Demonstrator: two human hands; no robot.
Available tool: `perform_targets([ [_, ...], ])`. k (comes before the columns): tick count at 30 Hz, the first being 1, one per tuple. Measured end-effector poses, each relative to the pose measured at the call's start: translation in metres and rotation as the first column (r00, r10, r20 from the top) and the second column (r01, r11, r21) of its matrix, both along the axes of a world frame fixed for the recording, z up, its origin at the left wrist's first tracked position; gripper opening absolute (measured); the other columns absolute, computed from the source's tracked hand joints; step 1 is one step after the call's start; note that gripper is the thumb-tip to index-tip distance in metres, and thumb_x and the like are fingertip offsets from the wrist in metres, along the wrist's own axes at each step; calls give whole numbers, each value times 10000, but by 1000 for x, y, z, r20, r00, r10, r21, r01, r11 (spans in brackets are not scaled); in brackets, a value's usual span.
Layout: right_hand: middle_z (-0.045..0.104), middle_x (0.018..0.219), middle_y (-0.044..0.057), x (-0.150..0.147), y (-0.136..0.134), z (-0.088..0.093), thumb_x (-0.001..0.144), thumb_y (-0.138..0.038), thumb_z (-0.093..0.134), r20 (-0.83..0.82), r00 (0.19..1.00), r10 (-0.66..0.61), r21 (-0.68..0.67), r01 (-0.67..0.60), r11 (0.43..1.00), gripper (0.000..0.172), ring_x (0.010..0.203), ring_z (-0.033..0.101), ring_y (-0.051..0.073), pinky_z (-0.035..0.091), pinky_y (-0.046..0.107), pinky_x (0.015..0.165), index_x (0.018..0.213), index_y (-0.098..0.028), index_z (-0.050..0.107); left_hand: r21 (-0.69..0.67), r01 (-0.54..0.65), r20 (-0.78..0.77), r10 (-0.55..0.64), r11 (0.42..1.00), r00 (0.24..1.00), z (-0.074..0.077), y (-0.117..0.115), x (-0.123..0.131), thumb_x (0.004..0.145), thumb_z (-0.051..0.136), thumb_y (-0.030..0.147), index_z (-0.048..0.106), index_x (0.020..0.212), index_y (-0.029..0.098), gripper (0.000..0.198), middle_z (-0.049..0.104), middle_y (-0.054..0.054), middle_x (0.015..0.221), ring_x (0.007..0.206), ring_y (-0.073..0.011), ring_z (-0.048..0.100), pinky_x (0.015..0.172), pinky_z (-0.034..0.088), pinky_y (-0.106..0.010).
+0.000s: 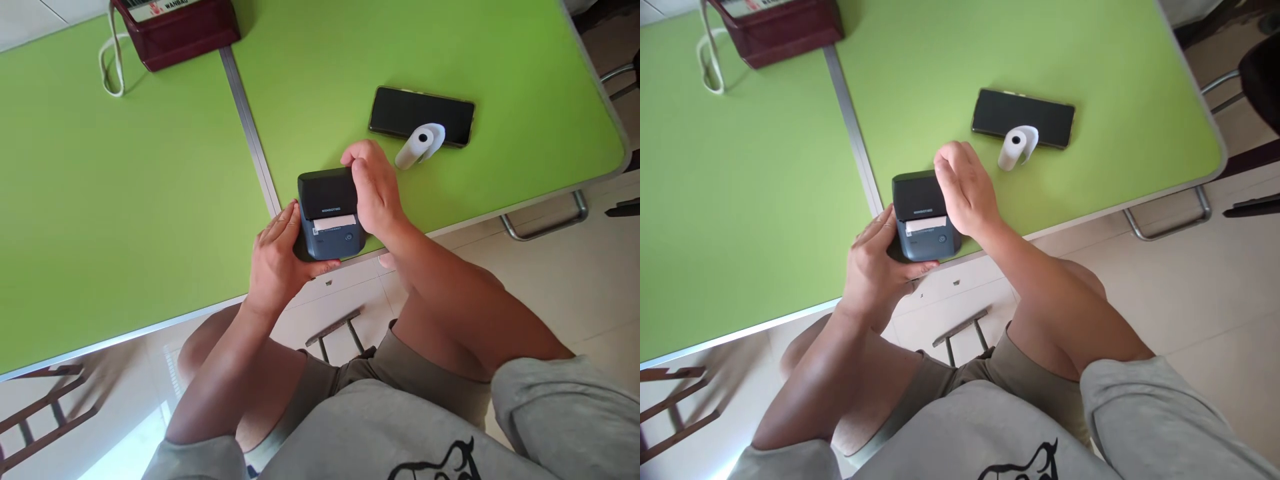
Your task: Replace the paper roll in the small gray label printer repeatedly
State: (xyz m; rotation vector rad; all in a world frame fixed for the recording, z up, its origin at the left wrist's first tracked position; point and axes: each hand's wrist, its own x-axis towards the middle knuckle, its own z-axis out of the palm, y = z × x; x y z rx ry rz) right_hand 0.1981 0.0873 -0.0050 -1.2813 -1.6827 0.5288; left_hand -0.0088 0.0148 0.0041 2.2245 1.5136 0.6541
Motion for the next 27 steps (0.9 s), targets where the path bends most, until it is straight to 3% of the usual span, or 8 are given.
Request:
perform_targets([
  [5, 620, 967, 47, 6, 7, 1, 1056, -520, 393, -24, 997, 77, -35, -78, 996, 312, 963, 612, 201, 533, 381, 927, 937, -267, 532, 38, -55, -68, 58, 998, 996, -4, -3, 5, 797, 540, 947, 470, 1568, 187, 1085, 575, -207, 1565, 1434, -392, 583, 1102, 524, -530],
  [8, 632, 1069, 47, 19, 10, 7, 963, -448, 609, -26, 977, 211, -157, -212, 965, 194, 1028, 608, 194, 549, 338, 867, 1004, -260, 586, 40, -79, -101, 83, 996, 991, -7, -5, 8, 793, 521, 960, 438, 1579, 164, 1121, 583, -223, 1549, 1411, -389, 596, 1104, 500, -510],
  [13, 607, 1298, 65, 42, 8, 24, 730, -339, 855, -16, 895, 446, -323, -427, 845, 576, 1184, 599, 240, 580, 374, 919, 1256, -274, 629, 54, -80, -124, 87, 995, 989, -10, -8, 11, 797, 467, 979, 366, 1599, 69, 1217, 610, -277, 1491, 1378, -394, 610, 1099, 481, -511],
  [15, 600, 1308, 63, 46, 7, 31, 684, -293, 886, 17, 901, 433, -334, -404, 852, 625, 1185, 599, 238, 569, 383, 958, 1265, -277, 653, 53, -75, -128, 82, 996, 988, -10, -9, 11, 800, 456, 980, 411, 1576, 80, 1189, 616, -269, 1486, 1390, -397, 599, 1094, 481, -510],
  [17, 630, 1166, 34, 44, 7, 38, 663, -278, 903, 51, 923, 382, -294, -352, 888, 583, 1052, 616, 206, 559, 355, 891, 1204, -272, 687, 62, -72, -131, 80, 995, 988, -8, -9, 11, 813, 434, 977, 439, 1560, 82, 1165, 621, -265, 1482, 1395, -393, 597, 1095, 480, -501],
  [20, 544, 728, -56, 36, 9, 49, 777, -293, 835, 46, 956, 290, -186, -278, 943, 308, 662, 515, 128, 461, 315, 673, 1049, -262, 693, 83, -61, -133, 72, 995, 989, -7, -10, 11, 836, 408, 966, 444, 1551, 66, 1151, 622, -270, 1481, 1398, -384, 599, 1104, 474, -484],
  [22, 436, 574, -91, 28, 10, 53, 892, -293, 737, -15, 971, 238, -107, -238, 965, 114, 523, 425, 112, 378, 314, 592, 966, -268, 653, 82, -53, -136, 64, 995, 989, -7, -10, 11, 847, 422, 952, 440, 1555, 70, 1131, 615, -268, 1491, 1407, -382, 592, 1113, 470, -484],
  [27, 593, 678, -60, 16, 12, 47, 993, -367, 631, -168, 977, 129, -10, -133, 991, 173, 544, 562, 118, 302, 305, 496, 891, -284, 519, 74, -55, -147, 65, 996, 987, -7, -10, 10, 875, 451, 911, 424, 1566, 95, 1069, 613, -254, 1502, 1419, -369, 585, 1118, 470, -477],
])
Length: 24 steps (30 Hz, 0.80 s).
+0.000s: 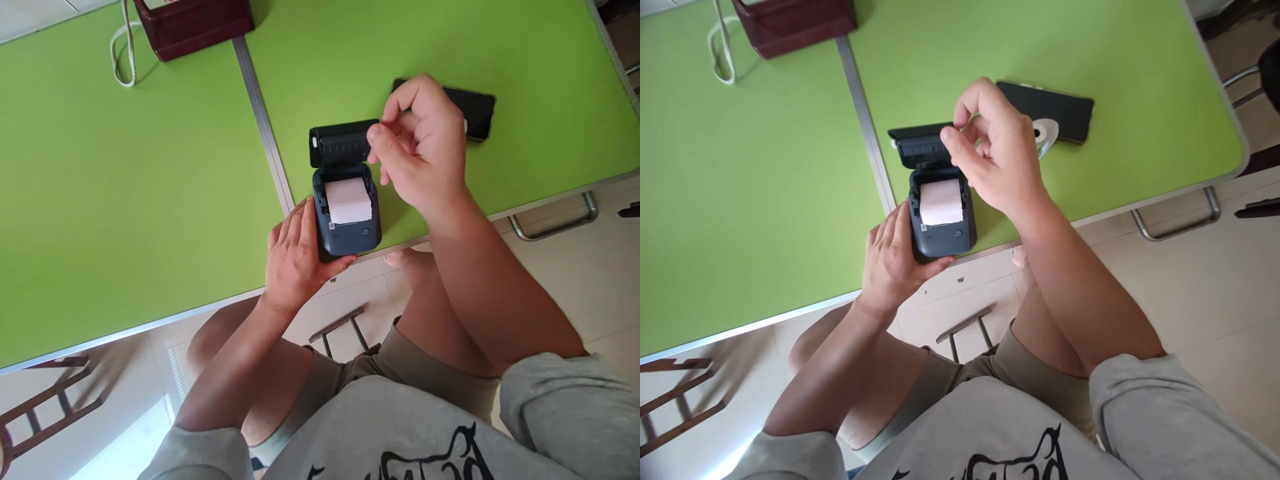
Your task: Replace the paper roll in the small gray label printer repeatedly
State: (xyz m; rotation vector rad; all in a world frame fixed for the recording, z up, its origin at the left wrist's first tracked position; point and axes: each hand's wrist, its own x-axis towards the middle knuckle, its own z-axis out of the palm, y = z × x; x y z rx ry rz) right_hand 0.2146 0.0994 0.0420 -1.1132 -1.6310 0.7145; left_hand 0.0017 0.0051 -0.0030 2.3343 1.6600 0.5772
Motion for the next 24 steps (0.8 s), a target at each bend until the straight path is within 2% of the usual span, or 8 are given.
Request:
perform_targets([
  [3, 604, 686, -44, -1, 0, -8, 970, -351, 652, 114, 992, -56, 40, 51, 998, 244, 570, 574, 116, 339, 310, 551, 801, -265, 499, 5, 4, -6, -4, 1000, 1000, 0, 0, 0, 883, 443, 905, 425, 1561, 83, 1066, 612, -262, 1499, 1416, -370, 588, 1115, 471, -478],
  [6, 632, 656, -36, -2, -2, -9, 910, -284, 695, 364, 931, 2, 1, -3, 1000, 243, 555, 515, 123, 347, 335, 605, 722, -249, 546, -12, 7, -1, -7, 1000, 1000, 1, 1, 0, 889, 457, 889, 420, 1564, 87, 1049, 603, -262, 1509, 1419, -378, 581, 1116, 472, -489],
  [9, 742, 786, -28, -3, -3, -5, 865, -242, 720, 521, 847, 104, -105, -57, 993, 60, 610, 538, 146, 327, 339, 615, 822, -260, 683, -25, 14, -3, -14, 1000, 1000, 1, 1, 1, 893, 464, 879, 412, 1568, 76, 1051, 590, -271, 1519, 1418, -391, 577, 1108, 474, -503],
  [10, 765, 841, -27, -3, -3, -3, 850, -221, 728, 549, 824, 141, -132, -81, 988, 62, 639, 555, 154, 320, 336, 617, 885, -271, 716, -27, 17, -6, -17, 999, 1000, 2, 1, 1, 894, 464, 878, 408, 1570, 72, 1054, 586, -274, 1522, 1418, -393, 576, 1107, 473, -505],
  [13, 767, 874, -17, 1, 0, -1, 805, -171, 768, 619, 748, 241, -197, -149, 969, 270, 649, 543, 160, 291, 327, 616, 1043, -297, 750, -17, 18, -11, -18, 1000, 1000, 2, 0, 1, 893, 457, 884, 411, 1568, 65, 1062, 588, -276, 1519, 1417, -390, 578, 1110, 469, -497],
  [17, 734, 828, -13, 4, 6, -2, 772, -155, 804, 656, 683, 321, -271, -184, 945, 373, 592, 488, 139, 298, 320, 623, 1112, -299, 749, 5, 20, -21, -20, 1000, 1000, 1, 0, 0, 873, 428, 922, 432, 1553, 47, 1108, 605, -285, 1494, 1410, -392, 584, 1106, 471, -491],
  [21, 756, 863, -13, 4, 3, 14, 727, -121, 800, 559, 752, 351, -290, -219, 932, 350, 686, 584, 163, 388, 317, 657, 1035, -283, 759, -9, 32, -22, -33, 999, 999, 2, 0, -1, 871, 433, 923, 411, 1576, 68, 1108, 592, -275, 1514, 1423, -384, 573, 1112, 466, -477],
  [24, 767, 974, 3, 10, -5, 32, 729, -191, 780, 321, 877, 357, -331, -249, 910, 324, 743, 618, 170, 436, 312, 624, 1035, -288, 743, -10, 42, -11, -42, 999, 999, 2, 0, -2, 886, 445, 902, 407, 1578, 72, 1081, 587, -270, 1522, 1426, -375, 571, 1101, 470, -458],
])
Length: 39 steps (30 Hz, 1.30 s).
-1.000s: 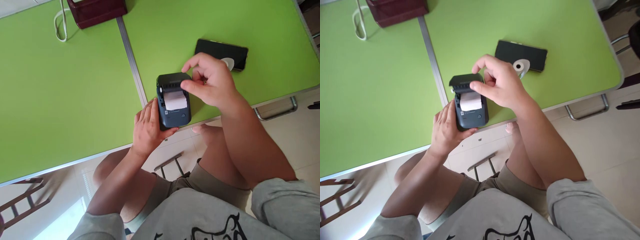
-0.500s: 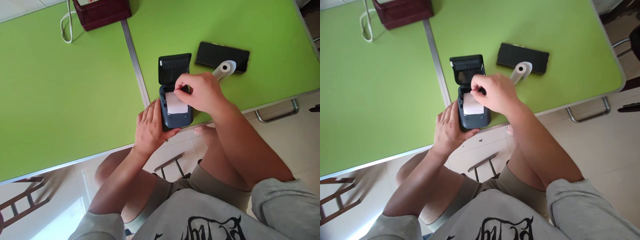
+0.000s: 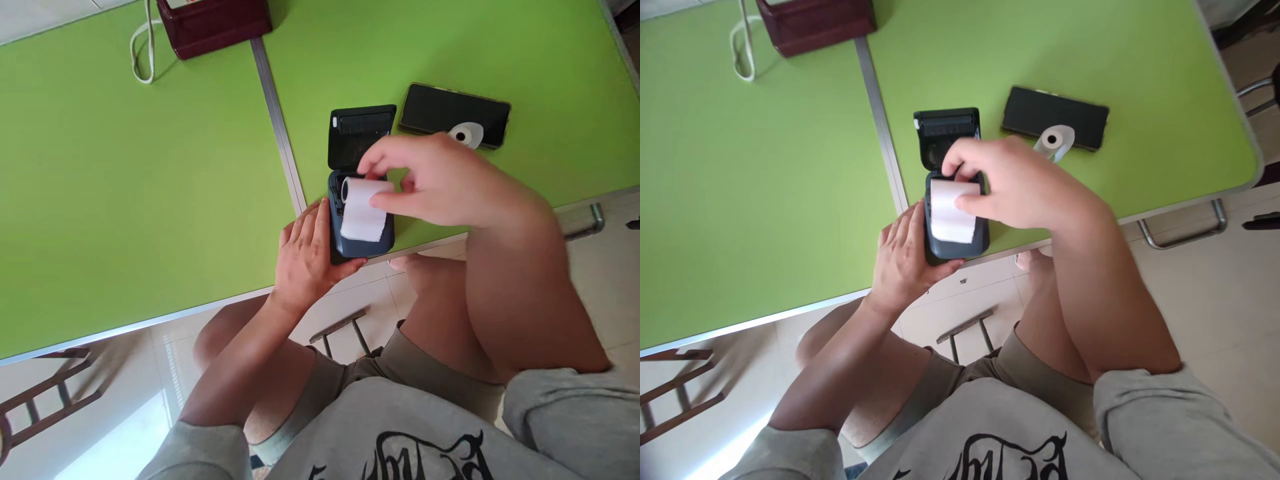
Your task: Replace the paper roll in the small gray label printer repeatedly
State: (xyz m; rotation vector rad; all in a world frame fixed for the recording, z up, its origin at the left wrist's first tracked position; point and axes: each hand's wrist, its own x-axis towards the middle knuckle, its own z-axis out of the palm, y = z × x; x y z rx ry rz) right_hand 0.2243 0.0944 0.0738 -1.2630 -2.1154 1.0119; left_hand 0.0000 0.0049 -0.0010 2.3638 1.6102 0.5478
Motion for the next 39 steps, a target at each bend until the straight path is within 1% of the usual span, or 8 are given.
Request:
perform_targets([
  [2, 733, 941, 6, 7, -6, 2, 766, -284, 711, -319, 937, -142, -91, 119, 989, 301, 640, 546, 137, 366, 287, 495, 1066, -302, 701, -1, 0, 8, 0, 1000, 1000, 0, 0, 0, 893, 448, 891, 411, 1574, 70, 1067, 587, -271, 1521, 1426, -374, 570, 1093, 473, -458],
  [4, 682, 845, 21, 13, -9, -9, 786, -351, 594, -564, 749, -348, -226, 265, 937, 250, 561, 474, 131, 254, 289, 412, 1025, -303, 648, -4, 1, 16, -1, 1000, 1000, 0, 0, 0, 896, 454, 885, 411, 1572, 66, 1063, 587, -273, 1519, 1425, -375, 569, 1093, 474, -464],
  [6, 655, 790, 50, 16, -11, -30, 828, -391, 501, -567, 684, -460, -321, 331, 888, 219, 542, 471, 148, 257, 316, 404, 1003, -299, 595, -7, 3, 21, -3, 1000, 1000, 1, 0, 0, 897, 460, 881, 408, 1573, 62, 1063, 587, -272, 1519, 1428, -374, 566, 1099, 473, -467],
  [11, 609, 784, 11, 12, -11, -76, 831, -347, 683, -393, 802, -449, -63, 464, 884, 170, 635, 520, 157, 428, 330, 540, 889, -290, 533, 15, -5, 8, 5, 1000, 1000, 1, 1, 1, 906, 433, 879, 428, 1555, 58, 1047, 602, -273, 1499, 1405, -377, 586, 1077, 481, -469],
  [16, 650, 916, 55, 13, -15, -75, 897, -371, 707, -97, 893, -439, 371, 442, 817, 180, 902, 636, 256, 540, 491, 882, 882, -267, 561, -9, -20, 6, 20, 1000, 1000, 2, 2, 2, 893, 454, 879, 418, 1566, 84, 1042, 600, -267, 1504, 1402, -389, 582, 1091, 469, -492],
  [25, 673, 1312, 118, 19, -27, -75, 943, -281, 605, 92, 920, -381, 348, 329, 878, 473, 1187, 659, 340, 531, 570, 1022, 1395, -307, 468, 82, -11, -17, 13, 997, 1000, 0, 1, 3, 881, 318, 948, 461, 1529, 19, 1142, 642, -282, 1439, 1368, -373, 613, 1083, 462, -470],
  [32, 556, 1266, 155, 47, -18, -56, 821, -183, 663, -142, 854, -501, 726, 434, 533, 489, 1236, 596, 352, 531, 569, 1020, 1297, -249, 573, 103, 0, -47, 5, 995, 999, 0, 2, 3, 888, 283, 948, 462, 1523, 6, 1150, 645, -284, 1431, 1357, -364, 620, 1051, 465, -454],
  [39, 610, 1318, 151, 70, 3, -89, 755, -178, 775, -16, 822, -569, 600, 463, 652, 714, 1224, 622, 318, 557, 492, 997, 1391, -285, 469, 133, -9, -43, 15, 991, 999, -2, 2, 4, 887, 289, 947, 464, 1518, 2, 1150, 656, -289, 1408, 1314, -374, 641, 1018, 471, -470],
])
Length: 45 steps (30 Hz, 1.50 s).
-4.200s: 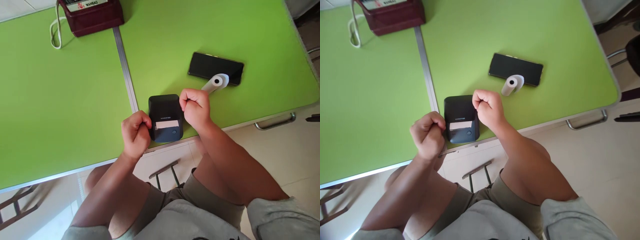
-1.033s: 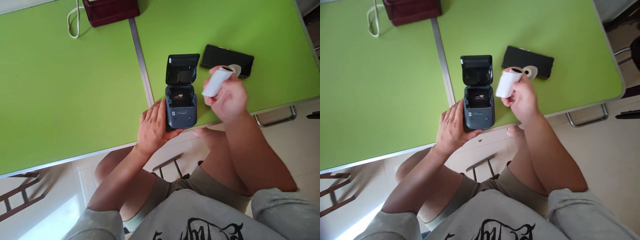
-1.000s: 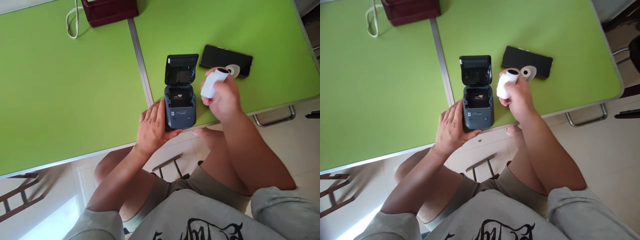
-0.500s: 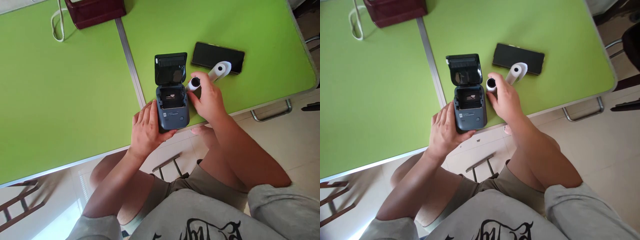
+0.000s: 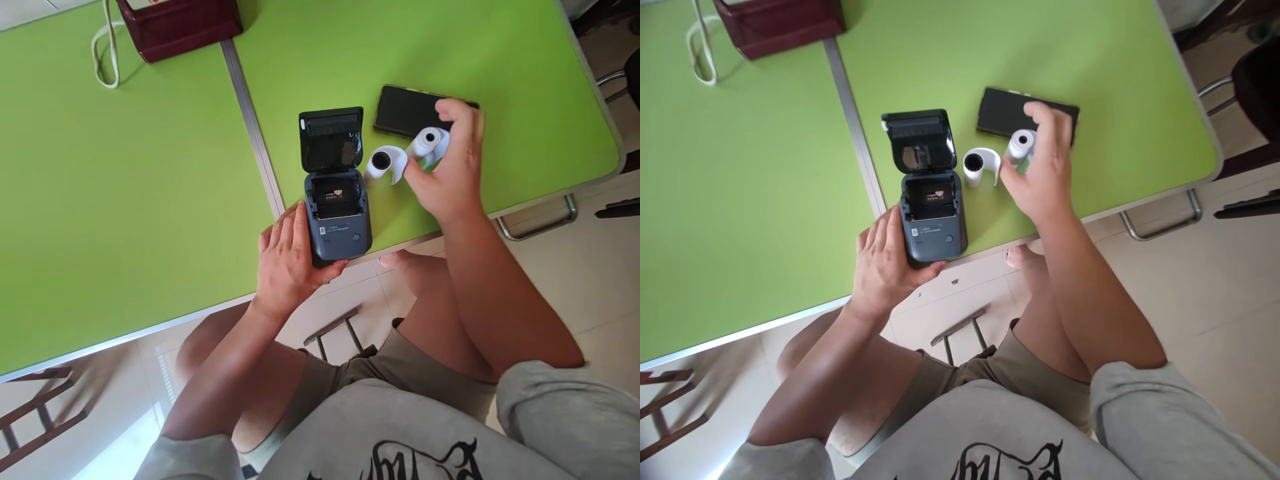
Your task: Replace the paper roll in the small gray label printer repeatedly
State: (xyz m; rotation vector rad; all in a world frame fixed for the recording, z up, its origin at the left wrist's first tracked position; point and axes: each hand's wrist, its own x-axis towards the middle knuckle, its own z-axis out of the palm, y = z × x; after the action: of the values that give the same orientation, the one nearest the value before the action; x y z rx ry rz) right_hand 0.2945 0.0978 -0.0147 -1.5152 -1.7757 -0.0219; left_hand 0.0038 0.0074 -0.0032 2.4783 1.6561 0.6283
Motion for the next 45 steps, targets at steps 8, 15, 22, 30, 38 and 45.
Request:
perform_targets([
  [8, 671, 1277, 121, 9, 1, -13, 882, -323, 787, -31, 998, -59, -73, 57, 996, 543, 1104, 647, 271, 546, 436, 920, 1330, -312, 481, -9, 4, -1, -4, 1000, 1000, 1, 1, 0, 893, 328, 933, 466, 1515, 0, 1129, 654, -289, 1407, 1320, -381, 636, 1024, 464, -475],
  [15, 663, 1165, 71, -16, -16, 21, 862, -383, 786, -162, 986, 36, 190, -4, 982, 520, 978, 699, 234, 558, 405, 813, 1299, -269, 528, -55, -20, 11, 21, 998, 1000, 2, 0, 1, 862, 394, 936, 445, 1540, 40, 1124, 645, -278, 1427, 1330, -388, 621, 1048, 466, -489],
  [22, 761, 1162, 40, -81, -42, 48, 971, -225, 611, 56, 949, 310, 42, -313, 949, 340, 1068, 736, 268, 564, 477, 950, 1288, -345, 591, -37, 2, 0, -2, 999, 1000, 3, -1, 1, 913, 403, 870, 450, 1523, -1, 1065, 631, -292, 1443, 1354, -379, 612, 1080, 444, -469],
  [30, 796, 1178, 26, -101, -37, 52, 919, -164, 637, 120, 971, 208, -178, -185, 966, 312, 1087, 749, 309, 502, 553, 984, 1198, -295, 583, -70, 11, 9, -11, 997, 1000, 4, -3, 1, 927, 408, 845, 430, 1540, 7, 1038, 614, -287, 1470, 1367, -378, 595, 1073, 453, -462],
  [38, 823, 1058, 6, -100, -36, 45, 794, -68, 655, 75, 973, 219, -101, -211, 972, 224, 947, 768, 317, 489, 585, 918, 872, -266, 586, -107, 18, 22, -16, 994, 1000, 7, -5, 2, 934, 437, 828, 423, 1550, 16, 1019, 598, -283, 1497, 1394, -375, 578, 1078, 446, -450],
  [45, 819, 1112, 6, -99, -34, 49, 801, -87, 684, 81, 972, 222, -163, -207, 965, 264, 981, 773, 310, 459, 576, 961, 947, -284, 584, -120, 24, 7, -23, 992, 1000, 9, -4, 1, 915, 466, 845, 420, 1552, -8, 1066, 585, -287, 1510, 1399, -387, 570, 1080, 448, -463],
])
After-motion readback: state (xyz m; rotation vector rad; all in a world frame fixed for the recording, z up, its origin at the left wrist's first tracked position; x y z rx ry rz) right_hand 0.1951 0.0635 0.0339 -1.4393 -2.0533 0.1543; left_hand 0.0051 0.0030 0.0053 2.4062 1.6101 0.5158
